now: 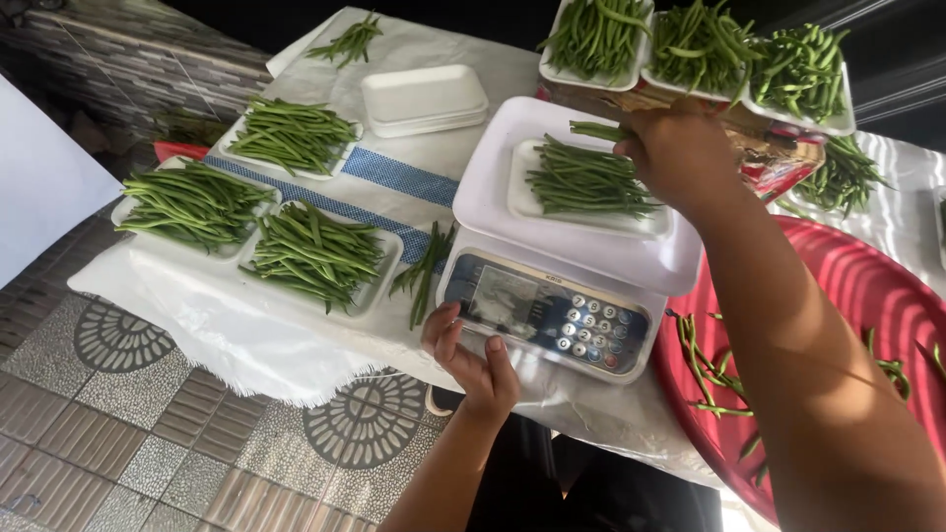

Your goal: Sorting and weighing green beans on a digital scale for packaging

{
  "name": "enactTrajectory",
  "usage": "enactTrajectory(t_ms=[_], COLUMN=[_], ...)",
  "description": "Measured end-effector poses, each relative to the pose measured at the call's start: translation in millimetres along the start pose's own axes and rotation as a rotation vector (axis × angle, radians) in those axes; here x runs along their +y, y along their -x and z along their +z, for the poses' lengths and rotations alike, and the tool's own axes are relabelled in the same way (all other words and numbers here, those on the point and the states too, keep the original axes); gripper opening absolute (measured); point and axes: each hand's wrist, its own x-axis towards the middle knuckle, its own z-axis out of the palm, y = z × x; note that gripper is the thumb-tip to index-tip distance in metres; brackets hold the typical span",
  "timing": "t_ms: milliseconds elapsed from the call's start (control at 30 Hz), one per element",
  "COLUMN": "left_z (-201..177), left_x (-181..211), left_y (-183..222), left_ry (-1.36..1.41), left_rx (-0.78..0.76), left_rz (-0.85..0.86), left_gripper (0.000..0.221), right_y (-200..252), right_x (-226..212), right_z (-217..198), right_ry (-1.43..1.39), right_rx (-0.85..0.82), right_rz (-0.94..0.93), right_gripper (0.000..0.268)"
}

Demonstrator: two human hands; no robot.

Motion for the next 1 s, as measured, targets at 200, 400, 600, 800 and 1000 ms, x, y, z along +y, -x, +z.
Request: enactTrajectory(t_ms=[200, 400, 600, 800, 1000], left_z=[-3, -4, -3, -5, 2], left_x=[4, 9, 10, 11, 15], left_y=[-6, -10, -11, -21, -18], left_ry=[-0.012, -0.014, -0.067, -0.085, -0.004], left_rx=[-0.062, -0.058, -0.073, -0.088, -0.105], left_rz=[-0.061, -0.058, -0.074, -0.064, -0.088], left_gripper=[0.026, 0.020, 0.018, 0.017, 0.023], right_y=[-26, -26, -20, -2, 87], right_x=[-8, -15, -8, -49, -134], right_z=[12, 7, 29, -15, -105], right_ry=[-0.125, -0.369, -0.376, -0.176, -0.531], right_rx=[-0.197, -0.471, -0.323, 0.233, 0.323], right_rz=[-0.002, 0.068, 0.004, 0.047, -0.040], right_gripper=[0.022, 0.033, 0.029, 0.041, 0.049])
